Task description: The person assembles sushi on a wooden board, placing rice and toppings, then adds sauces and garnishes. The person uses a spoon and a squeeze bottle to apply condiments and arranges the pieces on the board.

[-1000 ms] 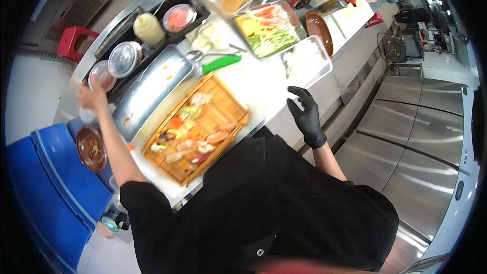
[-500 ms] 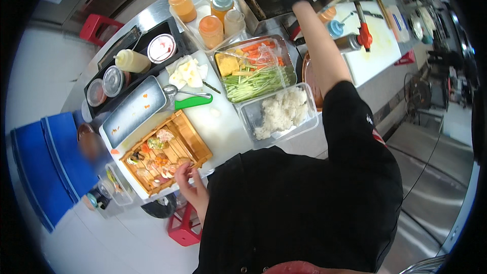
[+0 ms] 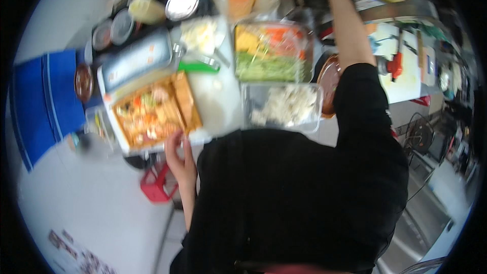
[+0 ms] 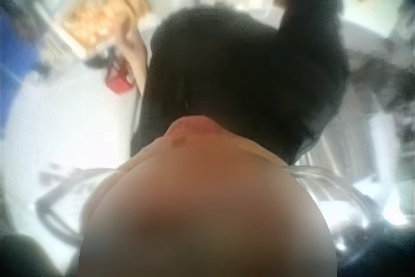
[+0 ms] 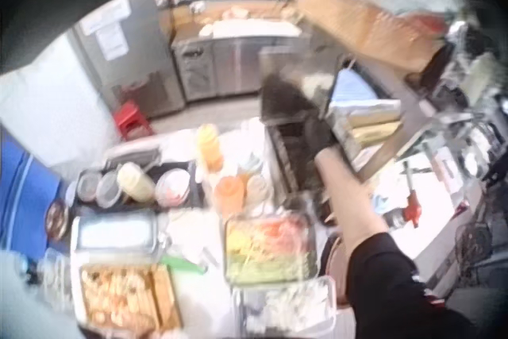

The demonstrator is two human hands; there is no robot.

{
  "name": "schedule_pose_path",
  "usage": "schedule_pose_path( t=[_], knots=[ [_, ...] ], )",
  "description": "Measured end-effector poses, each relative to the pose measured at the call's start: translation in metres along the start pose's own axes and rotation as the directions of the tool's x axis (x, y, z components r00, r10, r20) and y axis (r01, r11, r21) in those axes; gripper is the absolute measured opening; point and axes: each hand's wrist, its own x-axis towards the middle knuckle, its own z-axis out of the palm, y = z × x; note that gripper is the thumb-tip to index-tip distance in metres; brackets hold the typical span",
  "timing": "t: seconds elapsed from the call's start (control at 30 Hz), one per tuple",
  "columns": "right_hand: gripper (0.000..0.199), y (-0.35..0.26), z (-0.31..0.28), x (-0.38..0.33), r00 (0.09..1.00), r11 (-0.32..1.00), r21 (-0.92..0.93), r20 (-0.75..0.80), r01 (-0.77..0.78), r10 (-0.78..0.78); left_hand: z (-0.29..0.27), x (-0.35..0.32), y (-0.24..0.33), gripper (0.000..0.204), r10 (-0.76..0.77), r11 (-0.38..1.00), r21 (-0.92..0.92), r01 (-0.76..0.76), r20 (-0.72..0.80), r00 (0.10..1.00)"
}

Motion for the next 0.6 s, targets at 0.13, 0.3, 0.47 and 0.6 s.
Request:
schedule_pose_path(
  t=[0.13,0.3,0.47,0.6],
  knots=[
    [0.020,-0.062,-0.072,-0.030,0.966,0.951,0.297,-0.210,-0.084,0.151,0.026,0.023,-0.012,0.024,0.108,0.991,0.062,-0.123,0.204,0.973],
    [0.030,-0.162,-0.165,-0.178,0.906,0.486,0.830,0.053,-0.274,0.421,0.102,0.083,-0.033,0.039,0.255,0.933,0.174,-0.316,0.301,0.919],
    [0.028,-0.274,-0.179,-0.317,0.598,0.194,0.567,0.737,-0.801,0.316,0.139,0.104,-0.048,0.045,0.340,0.881,0.235,-0.411,0.291,0.894],
    [0.024,-0.337,-0.157,-0.364,0.666,0.448,0.520,0.693,-0.727,0.277,0.132,0.112,-0.063,0.047,0.284,0.881,0.234,-0.411,0.434,0.855]
  ],
)
